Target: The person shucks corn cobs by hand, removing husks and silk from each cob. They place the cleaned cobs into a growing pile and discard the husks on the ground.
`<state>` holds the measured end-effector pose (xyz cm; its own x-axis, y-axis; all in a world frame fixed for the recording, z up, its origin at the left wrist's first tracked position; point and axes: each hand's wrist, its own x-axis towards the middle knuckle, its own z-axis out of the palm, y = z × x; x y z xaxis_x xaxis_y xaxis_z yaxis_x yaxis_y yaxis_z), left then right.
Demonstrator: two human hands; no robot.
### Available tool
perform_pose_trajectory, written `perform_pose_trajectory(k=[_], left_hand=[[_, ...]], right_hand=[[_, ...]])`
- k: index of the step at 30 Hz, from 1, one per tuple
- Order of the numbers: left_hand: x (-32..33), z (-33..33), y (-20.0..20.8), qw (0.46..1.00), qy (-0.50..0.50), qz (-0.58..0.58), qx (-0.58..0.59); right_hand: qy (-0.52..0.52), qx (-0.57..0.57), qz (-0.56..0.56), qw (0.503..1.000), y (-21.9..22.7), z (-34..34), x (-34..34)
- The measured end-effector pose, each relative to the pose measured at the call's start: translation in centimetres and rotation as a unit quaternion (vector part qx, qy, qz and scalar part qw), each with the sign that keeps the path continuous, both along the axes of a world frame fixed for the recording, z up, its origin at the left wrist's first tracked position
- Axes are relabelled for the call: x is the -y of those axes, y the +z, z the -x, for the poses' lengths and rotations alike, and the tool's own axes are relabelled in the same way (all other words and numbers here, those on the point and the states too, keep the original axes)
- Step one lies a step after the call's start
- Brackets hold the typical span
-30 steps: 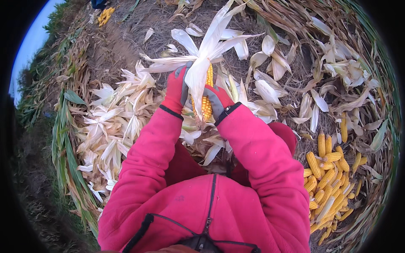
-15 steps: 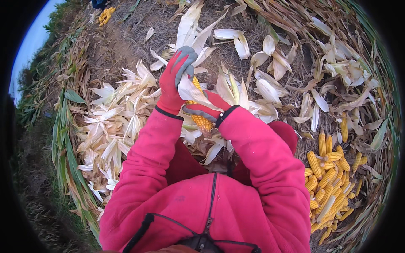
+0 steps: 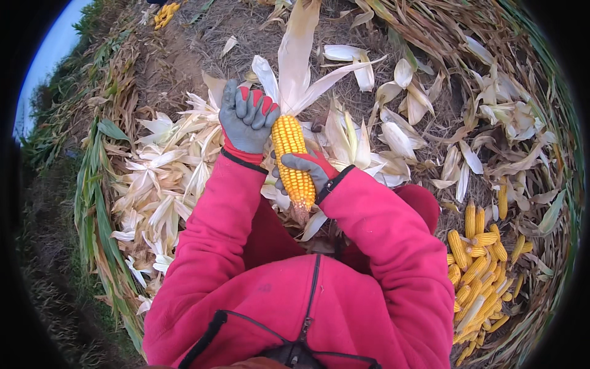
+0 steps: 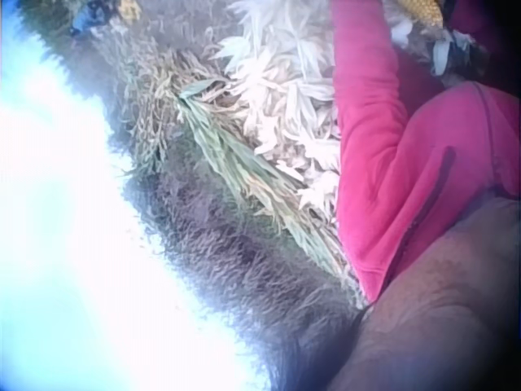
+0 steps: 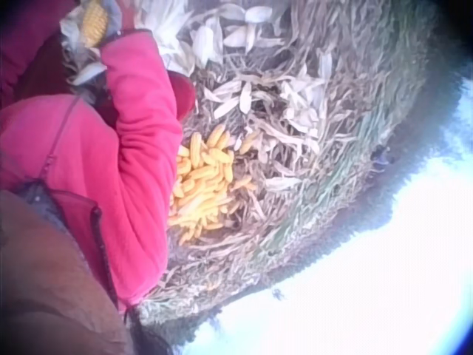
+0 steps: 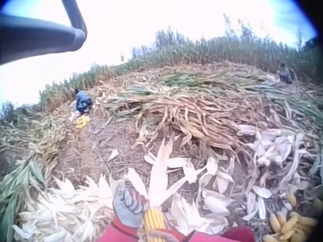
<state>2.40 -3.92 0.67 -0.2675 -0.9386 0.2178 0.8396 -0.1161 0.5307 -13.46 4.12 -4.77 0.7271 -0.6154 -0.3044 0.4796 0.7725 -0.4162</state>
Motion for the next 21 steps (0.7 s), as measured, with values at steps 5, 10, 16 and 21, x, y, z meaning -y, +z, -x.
perform_pose_trajectory(k=[5, 10, 16, 21], left_hand=[[-1.3, -0.7, 2.2, 0.964, -0.158, -0.038, -0.21], [-3.2, 0.1, 1.6, 0.976, -0.209, 0.039, 0.037], [-2.4, -1.1, -1.0, 0.545, -0.005, 0.228, 0.807], [-1.5, -0.9, -2.5, 0.569, 0.108, 0.267, 0.77]], right_hand=[[0.134, 0.326, -0.039, 0.935, 0.6, 2.0, 0.6], [0.027, 0.253, 0.019, 0.967, 3.7, 3.8, 1.3], [-0.185, -0.02, 0.035, 0.982, 3.8, 6.5, 5.3], [-0.197, -0.185, 0.075, 0.96, 1.8, 5.6, 4.6]])
